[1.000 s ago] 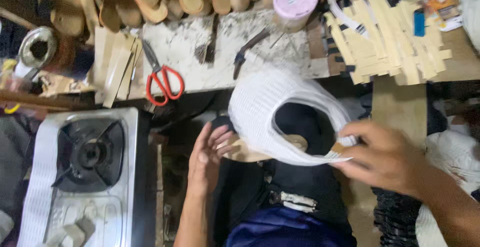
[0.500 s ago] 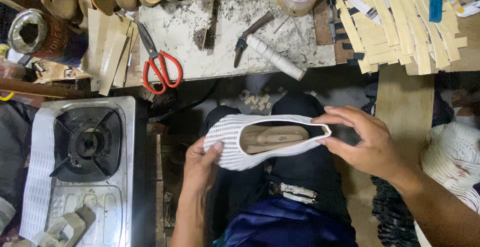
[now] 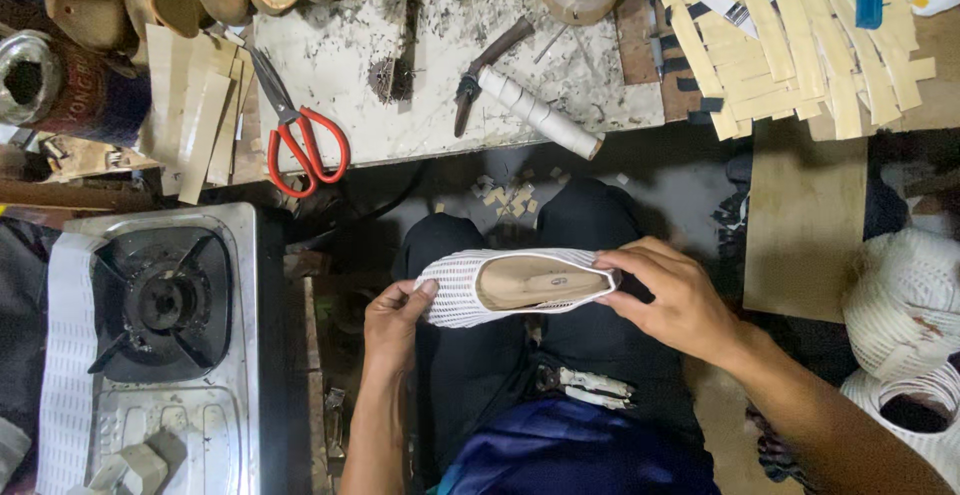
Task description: The person holds a woven shoe upper fitted over an insole on their lap and hammers the edge to set it. They apply adhesive from a glue stick along the upper's edge and press and hammer the material down, turning the shoe to work around its perimeter.
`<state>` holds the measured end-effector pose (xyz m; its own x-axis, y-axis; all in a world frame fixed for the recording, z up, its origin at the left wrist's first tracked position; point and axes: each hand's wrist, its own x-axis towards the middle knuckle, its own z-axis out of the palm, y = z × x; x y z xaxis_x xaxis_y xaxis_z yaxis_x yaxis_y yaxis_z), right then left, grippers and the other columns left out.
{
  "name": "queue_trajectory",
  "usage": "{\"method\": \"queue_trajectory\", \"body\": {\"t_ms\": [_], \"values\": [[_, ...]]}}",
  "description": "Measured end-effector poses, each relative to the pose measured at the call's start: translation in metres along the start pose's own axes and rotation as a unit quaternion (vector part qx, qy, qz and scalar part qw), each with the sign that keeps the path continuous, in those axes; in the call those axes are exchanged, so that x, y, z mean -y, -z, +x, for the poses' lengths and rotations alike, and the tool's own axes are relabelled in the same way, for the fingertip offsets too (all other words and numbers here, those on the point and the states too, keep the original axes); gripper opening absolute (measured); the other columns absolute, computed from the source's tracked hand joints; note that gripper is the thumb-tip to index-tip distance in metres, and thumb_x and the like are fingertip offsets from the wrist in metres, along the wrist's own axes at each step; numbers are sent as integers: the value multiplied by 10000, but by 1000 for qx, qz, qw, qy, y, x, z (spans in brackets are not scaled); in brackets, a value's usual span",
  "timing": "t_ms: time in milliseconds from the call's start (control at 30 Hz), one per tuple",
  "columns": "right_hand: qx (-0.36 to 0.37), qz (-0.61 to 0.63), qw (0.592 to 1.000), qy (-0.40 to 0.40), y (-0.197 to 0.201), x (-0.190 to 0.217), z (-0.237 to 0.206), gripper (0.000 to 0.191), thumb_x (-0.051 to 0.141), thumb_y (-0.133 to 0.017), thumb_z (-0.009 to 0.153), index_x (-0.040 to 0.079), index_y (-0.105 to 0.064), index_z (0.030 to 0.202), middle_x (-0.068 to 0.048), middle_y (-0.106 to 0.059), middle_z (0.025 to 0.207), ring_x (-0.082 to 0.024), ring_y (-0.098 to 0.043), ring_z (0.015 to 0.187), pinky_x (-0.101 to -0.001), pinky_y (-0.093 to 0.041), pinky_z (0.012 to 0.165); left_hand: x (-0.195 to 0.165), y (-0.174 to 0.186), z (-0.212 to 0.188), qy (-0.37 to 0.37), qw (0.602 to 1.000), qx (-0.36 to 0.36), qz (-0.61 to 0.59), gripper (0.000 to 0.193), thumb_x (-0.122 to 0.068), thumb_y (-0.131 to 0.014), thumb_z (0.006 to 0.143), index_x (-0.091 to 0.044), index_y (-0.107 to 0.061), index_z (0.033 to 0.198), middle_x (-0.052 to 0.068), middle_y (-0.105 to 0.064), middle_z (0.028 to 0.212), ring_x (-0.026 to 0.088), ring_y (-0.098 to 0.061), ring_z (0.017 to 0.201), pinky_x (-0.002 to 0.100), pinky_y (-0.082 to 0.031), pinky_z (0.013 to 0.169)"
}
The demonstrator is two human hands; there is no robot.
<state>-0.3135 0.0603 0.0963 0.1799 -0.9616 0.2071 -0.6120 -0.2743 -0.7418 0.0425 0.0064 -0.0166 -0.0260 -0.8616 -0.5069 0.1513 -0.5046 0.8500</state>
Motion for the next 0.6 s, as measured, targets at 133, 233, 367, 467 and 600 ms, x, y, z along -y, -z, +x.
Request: {"method": "queue_trajectory", "body": {"t_ms": [133,233,367,467,600], "values": [[-14,47,999,-3,-9,-16,-8,397,91,-864,705,-6,-719,1062,-117,-749,1075,-239,-705,979,-363,-569,846,2,6,3,15,1000,2,16,90,-111,-765,864,-21,-758,872,21,-743,797,74,-620,692,245,-501,676],[-19,41,999,-26,-12,-23,-9,337,88,-867,706,2,-737,1006,-100,-756,1041,-221,-711,948,-352,-572,829,-1,5,6,-7,997,-31,66,164,-97,-829,893,29,-727,868,55,-691,771,105,-548,665,281,-437,621],[-13,23,1000,-10,-15,-26,-4,318,94,-872,693,-4,-731,961,-101,-749,1016,-234,-698,929,-354,-562,817,-7,2,6,12,999,-17,50,133,-99,-811,859,5,-729,866,45,-724,792,92,-607,690,261,-496,661],[-9,23,1000,-3,-16,-28,-1,305,94,-869,696,-6,-731,949,-101,-746,1008,-240,-693,915,-355,-557,804,-12,4,3,36,997,1,65,96,-95,-795,814,-34,-746,871,20,-744,804,68,-633,702,239,-513,675],[4,11,1000,-5,-18,-30,3,294,101,-873,694,-1,-733,931,-97,-746,995,-237,-696,907,-353,-558,801,-9,9,9,28,997,-17,70,119,-100,-811,848,-11,-732,837,43,-720,778,83,-590,668,253,-481,642]]}}
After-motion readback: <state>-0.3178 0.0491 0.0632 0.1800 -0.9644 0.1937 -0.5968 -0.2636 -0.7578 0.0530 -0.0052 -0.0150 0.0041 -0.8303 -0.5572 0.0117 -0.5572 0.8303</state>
